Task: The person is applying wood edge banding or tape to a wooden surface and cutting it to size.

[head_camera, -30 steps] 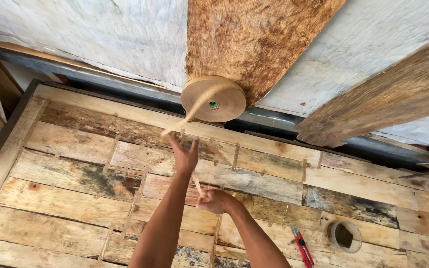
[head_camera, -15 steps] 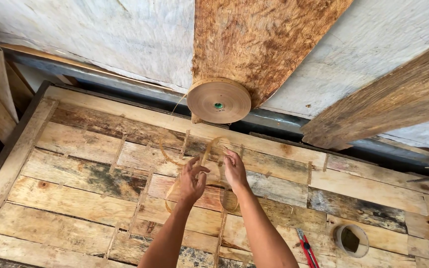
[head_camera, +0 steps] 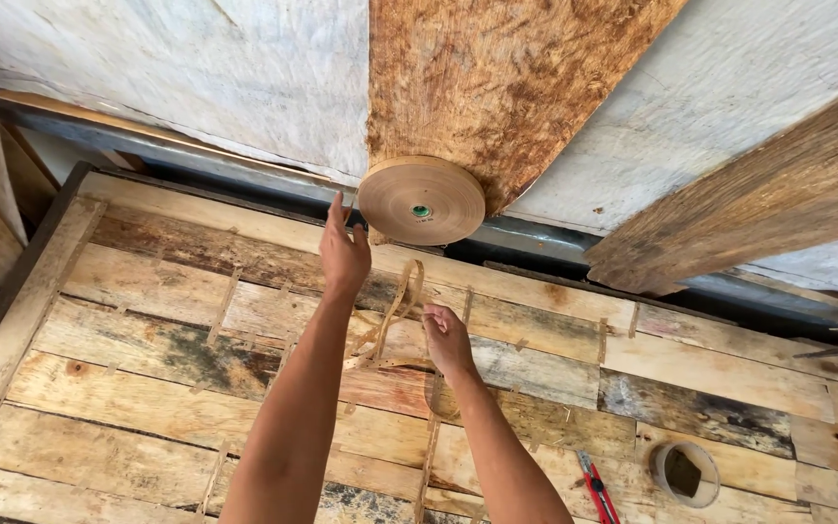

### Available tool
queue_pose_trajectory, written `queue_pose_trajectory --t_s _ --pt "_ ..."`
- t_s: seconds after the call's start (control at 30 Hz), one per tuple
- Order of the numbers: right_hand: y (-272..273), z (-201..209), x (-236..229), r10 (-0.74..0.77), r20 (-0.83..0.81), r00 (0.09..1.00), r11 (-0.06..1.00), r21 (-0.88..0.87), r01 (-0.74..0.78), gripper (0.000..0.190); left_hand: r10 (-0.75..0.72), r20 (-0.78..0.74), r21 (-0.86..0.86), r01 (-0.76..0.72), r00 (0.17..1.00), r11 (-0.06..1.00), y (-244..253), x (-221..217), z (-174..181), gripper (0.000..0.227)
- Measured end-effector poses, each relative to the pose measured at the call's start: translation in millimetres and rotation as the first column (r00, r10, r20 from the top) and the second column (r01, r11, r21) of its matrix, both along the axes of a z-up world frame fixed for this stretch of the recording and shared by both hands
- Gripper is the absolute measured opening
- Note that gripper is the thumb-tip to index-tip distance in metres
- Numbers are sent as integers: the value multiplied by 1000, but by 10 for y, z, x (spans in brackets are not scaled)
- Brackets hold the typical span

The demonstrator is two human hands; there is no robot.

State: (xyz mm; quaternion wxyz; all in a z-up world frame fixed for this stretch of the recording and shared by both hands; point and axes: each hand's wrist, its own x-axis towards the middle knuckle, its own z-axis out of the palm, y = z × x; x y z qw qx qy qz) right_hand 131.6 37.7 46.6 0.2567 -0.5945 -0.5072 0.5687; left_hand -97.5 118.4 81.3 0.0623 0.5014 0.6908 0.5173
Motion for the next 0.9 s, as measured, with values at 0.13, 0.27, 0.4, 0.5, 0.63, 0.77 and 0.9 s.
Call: queue_pose_trajectory --t_s 0.13,0.27,0.4,0.5,0.63,0.77,0.9 --pt "-19 33 25 20 31 999 1000 -24 -19 37 146 235 -382 -47 961 923 18 1 51 39" --pt "-2 53 20 -47 -61 997 999 -16 46 44 54 26 54 -55 998 997 -174 184 -298 26" --pt "111 135 61 -165 -544 823 983 -27 179 67 -381 -74 63 386 922 920 -707 678 -744 33" --pt "149 618 32 -289 -718 634 957 -191 220 73 -517 5 -187 508 856 841 -1290 954 -533 39" --pt "158 495 162 -359 -652 668 933 -223 283 58 -560 97 -441 540 823 717 -1630 1048 -664 36" --pt "70 457 251 -535 -588 607 845 -370 387 53 -586 144 -577 549 797 605 -1712 985 -901 32" --pt "-4 -570 540 -407 -494 768 913 -216 345 37 -507 428 -491 663 748 565 -1650 861 -496 45"
